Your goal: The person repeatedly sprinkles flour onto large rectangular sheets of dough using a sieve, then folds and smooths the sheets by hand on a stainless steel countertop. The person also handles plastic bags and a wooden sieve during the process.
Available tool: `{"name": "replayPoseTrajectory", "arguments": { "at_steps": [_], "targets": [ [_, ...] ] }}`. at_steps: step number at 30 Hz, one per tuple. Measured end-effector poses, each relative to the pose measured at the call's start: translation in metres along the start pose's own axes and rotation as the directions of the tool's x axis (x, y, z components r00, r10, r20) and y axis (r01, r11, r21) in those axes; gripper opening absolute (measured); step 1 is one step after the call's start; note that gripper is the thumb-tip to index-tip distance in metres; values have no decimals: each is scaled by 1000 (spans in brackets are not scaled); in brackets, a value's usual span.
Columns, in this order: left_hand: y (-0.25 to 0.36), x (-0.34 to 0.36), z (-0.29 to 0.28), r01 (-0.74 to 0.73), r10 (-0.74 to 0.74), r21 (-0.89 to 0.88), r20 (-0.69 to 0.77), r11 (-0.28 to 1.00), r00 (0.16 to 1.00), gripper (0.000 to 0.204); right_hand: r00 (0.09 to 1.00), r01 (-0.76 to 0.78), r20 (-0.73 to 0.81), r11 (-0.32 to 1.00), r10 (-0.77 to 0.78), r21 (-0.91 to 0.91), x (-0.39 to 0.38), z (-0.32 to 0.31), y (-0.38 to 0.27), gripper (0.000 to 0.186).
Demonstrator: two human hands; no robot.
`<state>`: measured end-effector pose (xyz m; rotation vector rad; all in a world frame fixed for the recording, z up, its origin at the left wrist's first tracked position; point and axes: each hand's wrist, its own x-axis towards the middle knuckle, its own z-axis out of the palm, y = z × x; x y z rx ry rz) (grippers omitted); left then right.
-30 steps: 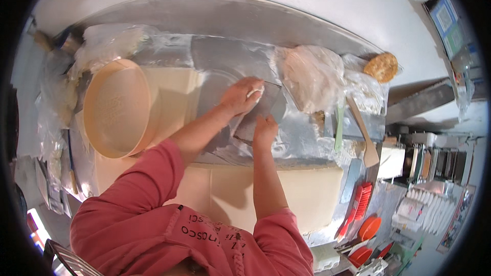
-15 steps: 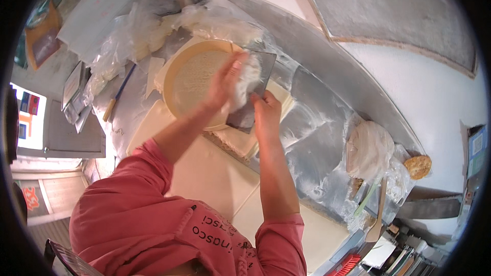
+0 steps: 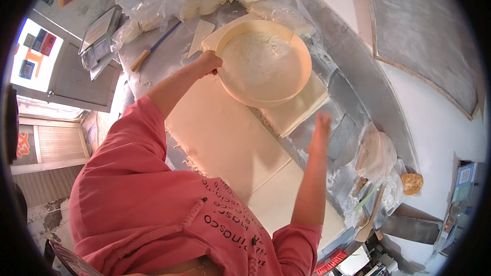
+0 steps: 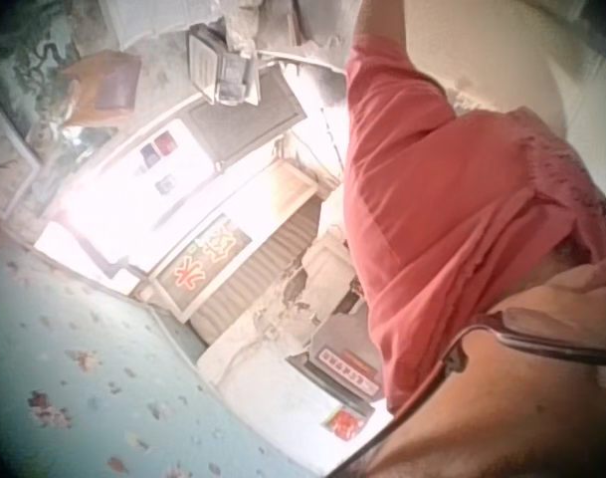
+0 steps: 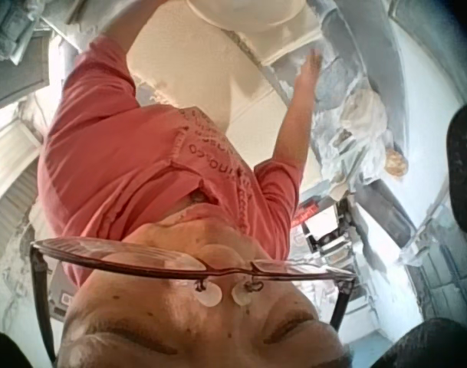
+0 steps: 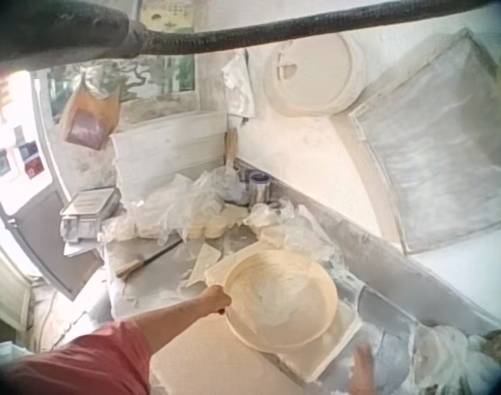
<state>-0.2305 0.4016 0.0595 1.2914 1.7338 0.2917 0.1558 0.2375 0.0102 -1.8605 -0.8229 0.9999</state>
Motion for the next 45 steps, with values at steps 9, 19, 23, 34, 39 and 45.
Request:
{"name": "replayPoseTrajectory", "arguments": {
  "at_steps": [9,19,23,34,39,45],
  "targets": [
    [-89,-95,-114,-211,245,-391,40,896,969,38,917,-355,318,858,242,372,-111,144,-80,58],
    [-191,-113,-114,-346,263,-695,-229,630,937,62,963,-262,123,732,239,629,-213,164,-6,51],
    [-119,-154,-7,-432,433,-662,-176,613,884,58,954,-205,-46,756,297,622,-252,115,17,43],
    [-14,-266,338,52,695,-767,606,639,388,73,636,186,-543,573,549,798,-411,-125,194,44],
    [7,-338,395,-530,688,-480,251,699,681,71,544,309,-643,583,540,751,-469,-181,217,64],
    [-18,-365,360,-354,627,-519,683,778,376,79,479,239,-657,634,582,736,-501,-179,216,64]
  ]
}}
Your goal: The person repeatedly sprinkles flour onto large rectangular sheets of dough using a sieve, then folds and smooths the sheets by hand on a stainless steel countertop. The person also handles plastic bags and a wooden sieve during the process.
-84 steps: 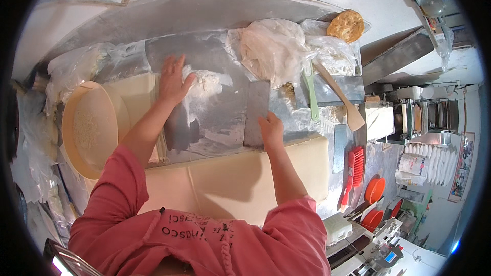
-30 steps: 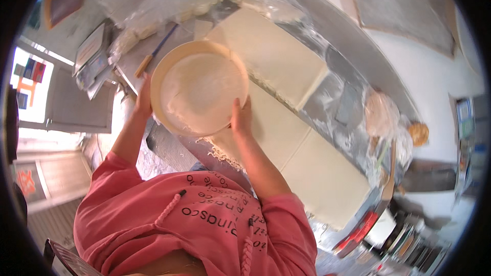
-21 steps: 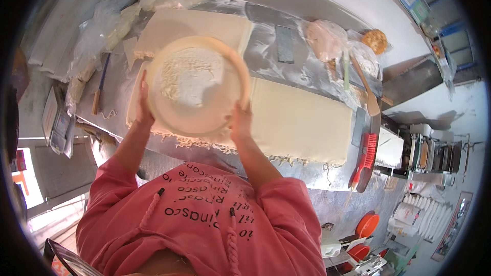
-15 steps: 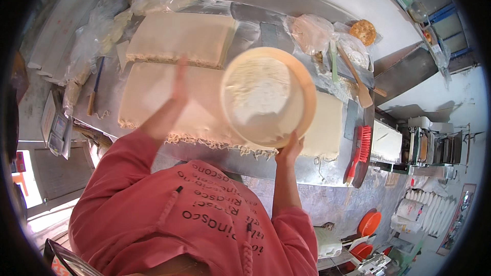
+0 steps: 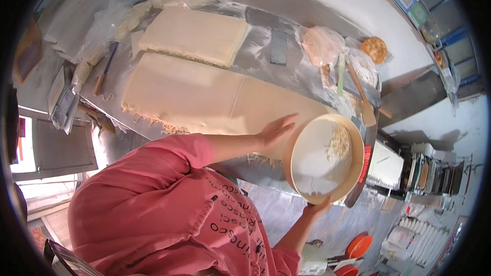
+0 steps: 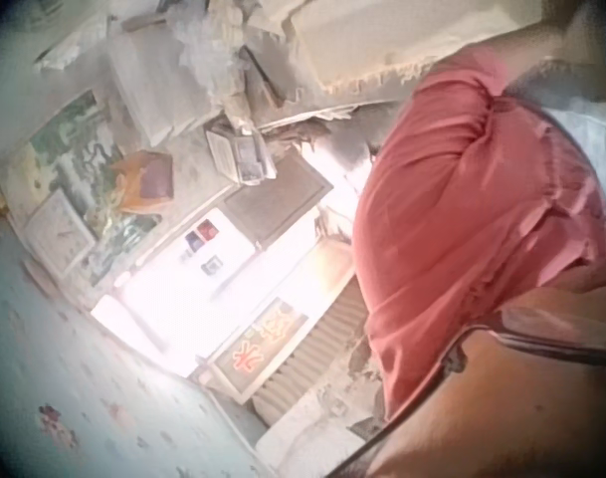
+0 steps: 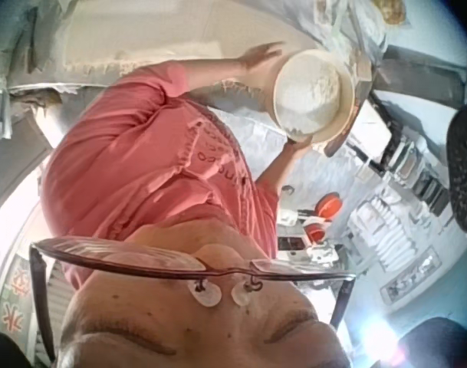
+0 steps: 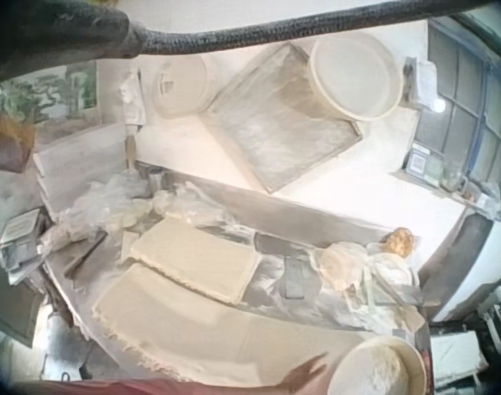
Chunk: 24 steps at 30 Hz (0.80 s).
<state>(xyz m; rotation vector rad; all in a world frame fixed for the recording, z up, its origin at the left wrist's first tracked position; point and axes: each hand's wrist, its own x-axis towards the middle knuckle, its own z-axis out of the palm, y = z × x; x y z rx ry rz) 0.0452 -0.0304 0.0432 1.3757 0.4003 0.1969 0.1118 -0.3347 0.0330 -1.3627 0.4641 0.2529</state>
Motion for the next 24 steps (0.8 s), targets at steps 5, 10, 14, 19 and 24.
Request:
{"name": "replayPoseTrajectory", "arguments": {
  "at_steps": [5,10,14,19,24],
  "targets": [
    [-9,-28,-27,-74,75,15,-266,997,961,74,985,46,170,984,-16,-174,-26,65,8,57],
    [-10,-58,-129,98,194,879,-210,467,958,67,880,-16,468,992,74,-127,13,157,9,55],
    [-37,-93,-179,108,114,978,-129,180,985,69,743,-27,659,989,117,-146,56,288,26,63],
    [-35,-171,-207,292,169,916,-344,274,923,70,846,-207,492,977,205,-52,65,447,60,61],
    [-43,-244,-238,248,123,844,-343,475,931,57,951,52,298,912,78,-407,82,496,84,64]
  ]
}}
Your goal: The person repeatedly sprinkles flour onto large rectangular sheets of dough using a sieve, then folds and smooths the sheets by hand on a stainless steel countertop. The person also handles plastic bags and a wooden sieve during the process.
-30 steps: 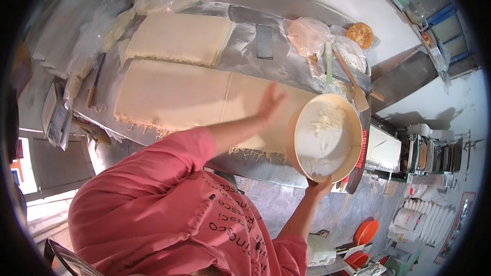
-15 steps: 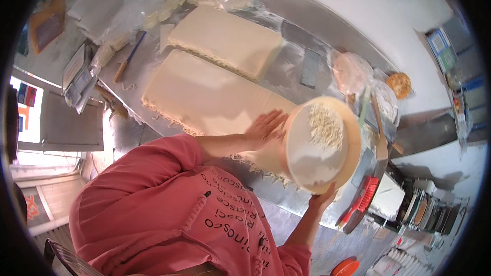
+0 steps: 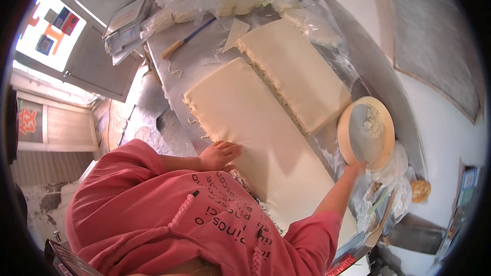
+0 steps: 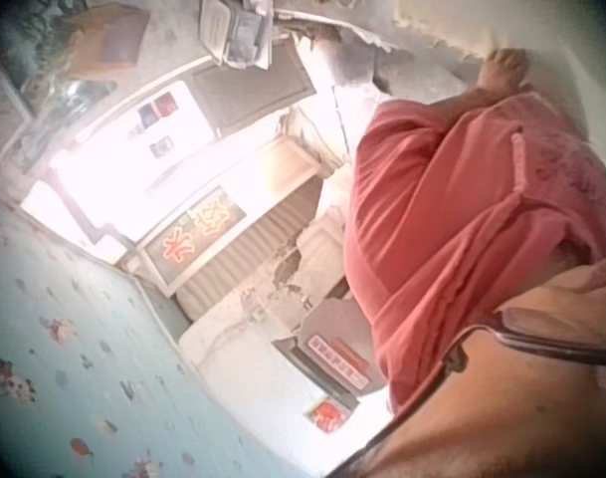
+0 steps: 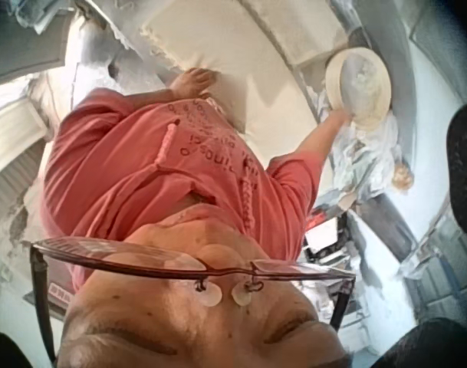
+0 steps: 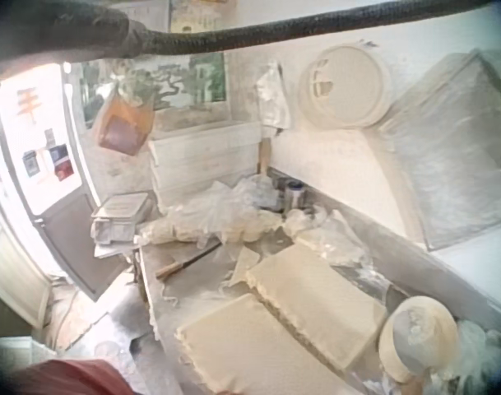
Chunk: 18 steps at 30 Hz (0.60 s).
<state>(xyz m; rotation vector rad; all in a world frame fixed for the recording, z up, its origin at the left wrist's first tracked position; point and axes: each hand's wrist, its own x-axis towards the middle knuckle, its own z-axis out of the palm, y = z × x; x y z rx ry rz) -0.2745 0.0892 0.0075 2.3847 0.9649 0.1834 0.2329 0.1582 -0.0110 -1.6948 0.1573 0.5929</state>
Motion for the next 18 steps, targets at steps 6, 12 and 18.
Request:
{"name": "replayPoseTrajectory", "arguments": {
  "at_steps": [6,12,18],
  "targets": [
    [-27,65,-31,204,-159,124,-302,971,940,61,306,858,671,-109,-676,-502,-124,8,87,65],
    [-73,9,-42,423,-385,107,-264,900,884,71,-23,965,988,-261,-155,-18,-243,63,119,72],
    [-106,-52,-55,387,-343,160,-247,908,906,66,-25,987,981,-160,-195,-6,-310,235,153,71]
  ]
}}
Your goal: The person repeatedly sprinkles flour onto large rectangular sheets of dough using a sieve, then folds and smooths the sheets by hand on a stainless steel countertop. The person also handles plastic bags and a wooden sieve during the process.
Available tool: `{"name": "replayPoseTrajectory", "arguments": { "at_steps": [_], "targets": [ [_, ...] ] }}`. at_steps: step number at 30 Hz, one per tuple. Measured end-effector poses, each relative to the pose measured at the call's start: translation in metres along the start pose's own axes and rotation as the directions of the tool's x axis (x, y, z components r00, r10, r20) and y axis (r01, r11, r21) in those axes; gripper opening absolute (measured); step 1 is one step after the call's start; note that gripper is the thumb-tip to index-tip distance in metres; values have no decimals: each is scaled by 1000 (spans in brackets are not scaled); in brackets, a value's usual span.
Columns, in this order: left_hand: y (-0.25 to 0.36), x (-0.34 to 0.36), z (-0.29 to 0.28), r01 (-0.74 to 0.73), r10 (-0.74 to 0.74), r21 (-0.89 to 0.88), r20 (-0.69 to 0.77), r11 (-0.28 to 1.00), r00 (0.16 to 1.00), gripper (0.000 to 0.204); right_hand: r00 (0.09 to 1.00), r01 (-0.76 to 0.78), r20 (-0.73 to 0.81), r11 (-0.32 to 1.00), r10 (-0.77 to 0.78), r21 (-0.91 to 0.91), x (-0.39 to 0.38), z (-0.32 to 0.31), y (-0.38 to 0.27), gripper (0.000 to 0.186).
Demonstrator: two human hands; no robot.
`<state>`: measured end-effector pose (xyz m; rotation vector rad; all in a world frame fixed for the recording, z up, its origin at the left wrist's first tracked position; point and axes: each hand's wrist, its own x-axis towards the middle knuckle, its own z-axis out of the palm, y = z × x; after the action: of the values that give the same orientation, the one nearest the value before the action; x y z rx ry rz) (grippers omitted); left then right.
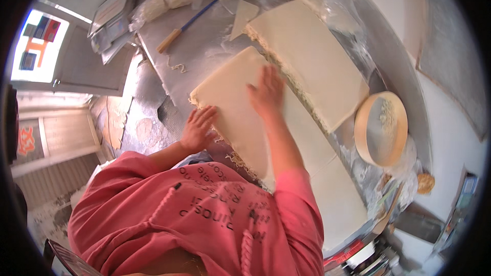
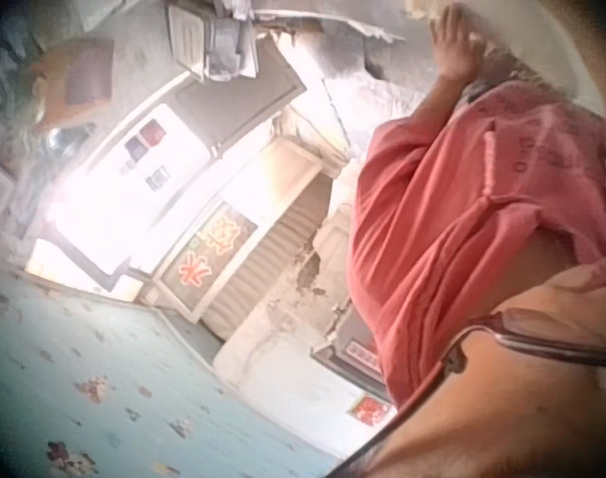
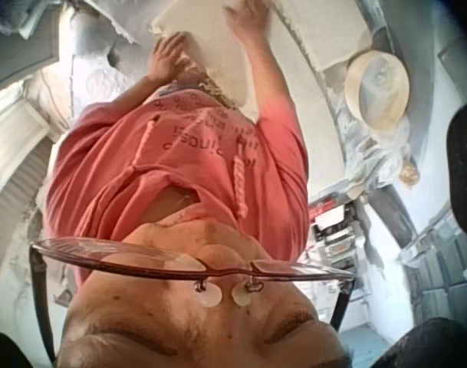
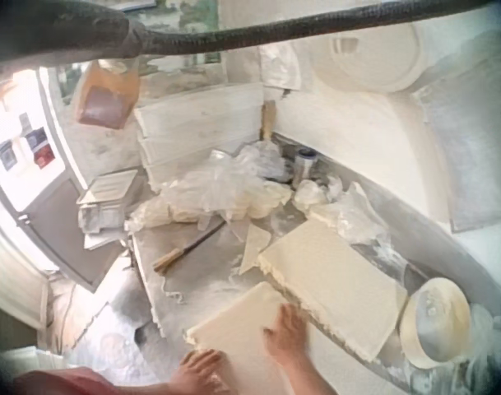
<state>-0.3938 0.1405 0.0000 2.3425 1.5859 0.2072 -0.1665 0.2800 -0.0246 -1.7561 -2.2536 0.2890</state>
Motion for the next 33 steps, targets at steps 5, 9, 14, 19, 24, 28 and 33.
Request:
{"name": "replayPoseTrajectory", "arguments": {
  "at_steps": [5,9,14,19,24,28,33],
  "targets": [
    [-20,58,-20,-100,-19,-287,-387,953,922,56,944,186,245,970,-220,154,13,17,-111,64],
    [-40,108,-5,-197,172,-228,-125,953,977,58,861,351,294,902,-416,250,-82,7,-112,63],
    [-17,114,4,-97,101,294,1,951,995,67,998,20,-61,988,-11,151,-122,-26,-17,62],
    [60,147,35,-344,344,240,45,908,938,73,986,-163,-33,985,164,50,-191,-35,21,65],
    [171,123,71,-583,557,93,207,807,804,82,828,-552,-118,834,548,2,-297,-78,111,66],
    [276,91,89,-709,670,3,324,705,667,79,509,-860,-278,468,815,-203,-420,-125,244,64],
    [336,54,103,-876,828,-136,421,462,371,77,68,-990,-270,98,960,101,-546,-162,295,60]
  ]
}}
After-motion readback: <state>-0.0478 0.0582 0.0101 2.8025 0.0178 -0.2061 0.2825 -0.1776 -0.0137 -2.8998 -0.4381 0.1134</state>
